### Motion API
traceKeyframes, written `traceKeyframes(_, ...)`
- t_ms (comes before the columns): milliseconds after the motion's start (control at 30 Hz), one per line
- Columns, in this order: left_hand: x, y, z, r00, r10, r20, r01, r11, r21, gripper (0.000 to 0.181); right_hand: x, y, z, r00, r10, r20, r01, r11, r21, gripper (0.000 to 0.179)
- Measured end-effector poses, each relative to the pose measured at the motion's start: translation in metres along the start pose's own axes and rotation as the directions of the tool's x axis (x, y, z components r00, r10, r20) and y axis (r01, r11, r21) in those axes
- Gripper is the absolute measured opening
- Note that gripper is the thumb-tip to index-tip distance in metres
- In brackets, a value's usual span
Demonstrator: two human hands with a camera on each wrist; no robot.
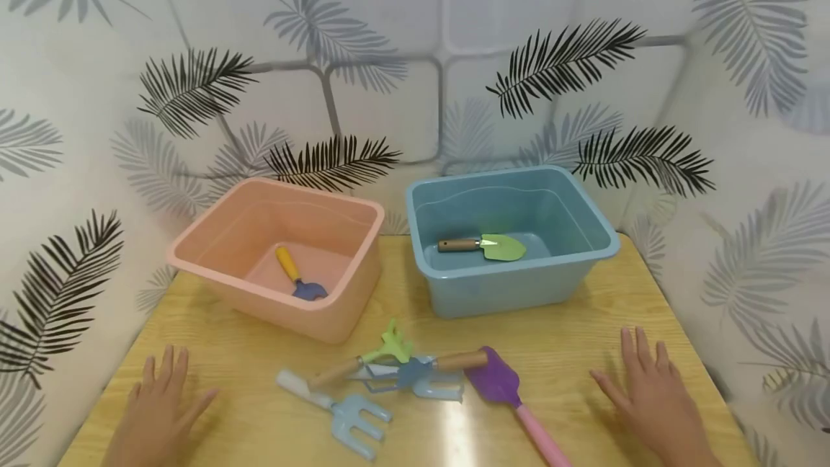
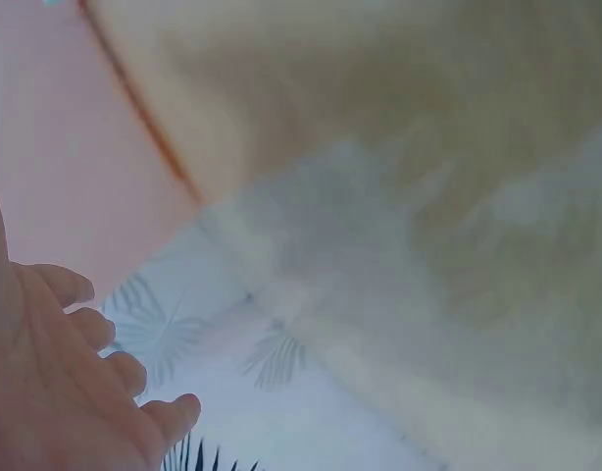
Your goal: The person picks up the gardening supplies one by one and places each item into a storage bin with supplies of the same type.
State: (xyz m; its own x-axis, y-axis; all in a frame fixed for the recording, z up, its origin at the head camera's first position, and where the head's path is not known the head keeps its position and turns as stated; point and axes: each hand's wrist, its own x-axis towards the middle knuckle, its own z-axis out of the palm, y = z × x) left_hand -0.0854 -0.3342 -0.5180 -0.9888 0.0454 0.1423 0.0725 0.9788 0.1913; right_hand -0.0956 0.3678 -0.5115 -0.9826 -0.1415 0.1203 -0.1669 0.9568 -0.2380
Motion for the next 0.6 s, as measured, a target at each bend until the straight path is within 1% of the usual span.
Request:
traceKeyframes(167,0.006,-0.007,-0.026,1.0,0.017,-0.006,-0.017,1.0,-0.026,0.086,0.005,-0.008,-0.017,1.0,-0.021,-0.023,0.021,1.0,0.022,0.084)
traceKeyframes(233,0.009,-0.008,-0.039,1.0,0.018,-0.005,-0.018,0.999,-0.044,0.085,0.008,-0.011,-0.024,0.998,-0.029,-0.049,0.03,0.999,0.025,0.083)
traceKeyframes(400,0.019,-0.01,-0.07,1.0,0.007,-0.004,-0.007,0.999,-0.034,0.083,0.016,-0.021,-0.042,0.994,-0.053,-0.099,0.056,0.998,0.03,0.081)
traceKeyframes(467,0.024,-0.012,-0.083,1.0,0.019,-0.018,-0.019,1.0,-0.019,0.082,0.02,-0.027,-0.05,0.991,-0.069,-0.112,0.073,0.997,0.034,0.079)
traceKeyframes(600,0.038,-0.017,-0.113,0.994,0.068,-0.081,-0.067,0.998,0.006,0.081,0.029,-0.044,-0.065,0.981,-0.11,-0.161,0.117,0.993,0.033,0.073)
